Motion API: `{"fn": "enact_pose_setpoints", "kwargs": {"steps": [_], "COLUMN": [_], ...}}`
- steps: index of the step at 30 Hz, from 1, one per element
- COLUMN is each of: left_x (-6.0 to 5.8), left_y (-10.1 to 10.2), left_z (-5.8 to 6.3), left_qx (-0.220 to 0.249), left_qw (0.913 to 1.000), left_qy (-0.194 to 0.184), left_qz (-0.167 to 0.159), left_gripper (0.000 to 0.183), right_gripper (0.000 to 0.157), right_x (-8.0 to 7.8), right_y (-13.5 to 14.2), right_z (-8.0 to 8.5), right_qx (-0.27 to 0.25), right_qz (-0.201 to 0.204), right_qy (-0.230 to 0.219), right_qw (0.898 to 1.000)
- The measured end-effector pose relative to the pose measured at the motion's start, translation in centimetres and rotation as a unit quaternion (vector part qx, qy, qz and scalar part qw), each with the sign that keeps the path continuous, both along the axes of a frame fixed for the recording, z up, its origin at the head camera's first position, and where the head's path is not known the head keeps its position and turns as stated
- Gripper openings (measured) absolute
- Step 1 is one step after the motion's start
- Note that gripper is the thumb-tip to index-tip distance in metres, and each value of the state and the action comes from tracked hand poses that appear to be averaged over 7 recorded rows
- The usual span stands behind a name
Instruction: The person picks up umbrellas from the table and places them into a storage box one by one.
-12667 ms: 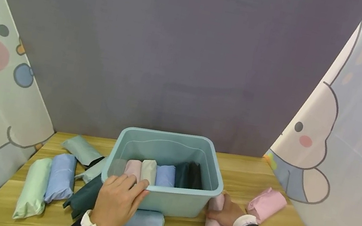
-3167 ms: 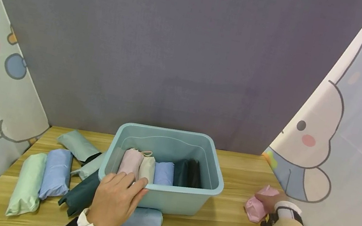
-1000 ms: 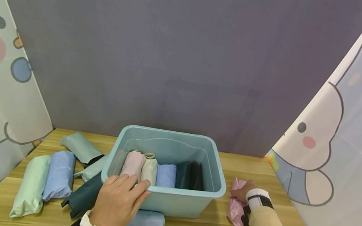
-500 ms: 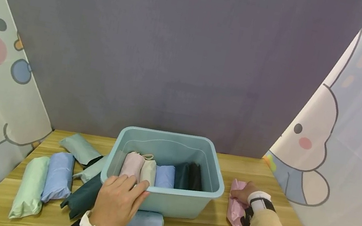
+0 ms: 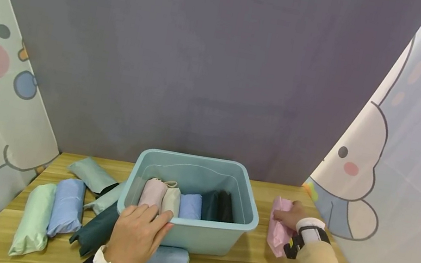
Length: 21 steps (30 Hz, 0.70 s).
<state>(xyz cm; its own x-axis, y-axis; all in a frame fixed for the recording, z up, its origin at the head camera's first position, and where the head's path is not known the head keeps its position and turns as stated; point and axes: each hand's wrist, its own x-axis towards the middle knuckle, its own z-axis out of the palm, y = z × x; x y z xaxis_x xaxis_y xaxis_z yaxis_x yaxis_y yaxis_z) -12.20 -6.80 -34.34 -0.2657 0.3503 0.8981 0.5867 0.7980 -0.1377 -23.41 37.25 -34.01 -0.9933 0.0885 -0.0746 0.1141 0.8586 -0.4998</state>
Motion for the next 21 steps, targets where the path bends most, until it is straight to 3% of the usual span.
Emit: {"fn": "enact_pose_setpoints", "kwargs": {"steps": [4,6,13,21], "left_x": [0.1,0.1,0.0,0.1], "left_y": [0.0,0.0,0.1,0.1], "left_z": [0.2,0.2,0.1,-0.1], "left_qx": [0.002,0.003,0.005,0.005], "left_qw": [1.0000,0.9999,0.9999,0.9999], "left_qy": [0.007,0.011,0.015,0.011], "left_qz": [-0.003,-0.003,-0.003,0.002], "left_gripper": [0.016,0.018,0.023,0.026], "right_gripper": [0.092,0.098,0.096,0.096], "right_x": [0.7,1.2,2.0,3.0], "right_y": [-0.4,-0.8,-1.3,-3.3], "right_z": [1.8,3.1,6.1,9.6], "right_qx": [-0.106,-0.126,-0.098,-0.114], "right_qz": [-0.020,-0.015,0.004,0.015], "right_qy": [0.002,-0.004,0.009,0.027], "right_qw": [0.994,0.992,0.995,0.993]}}
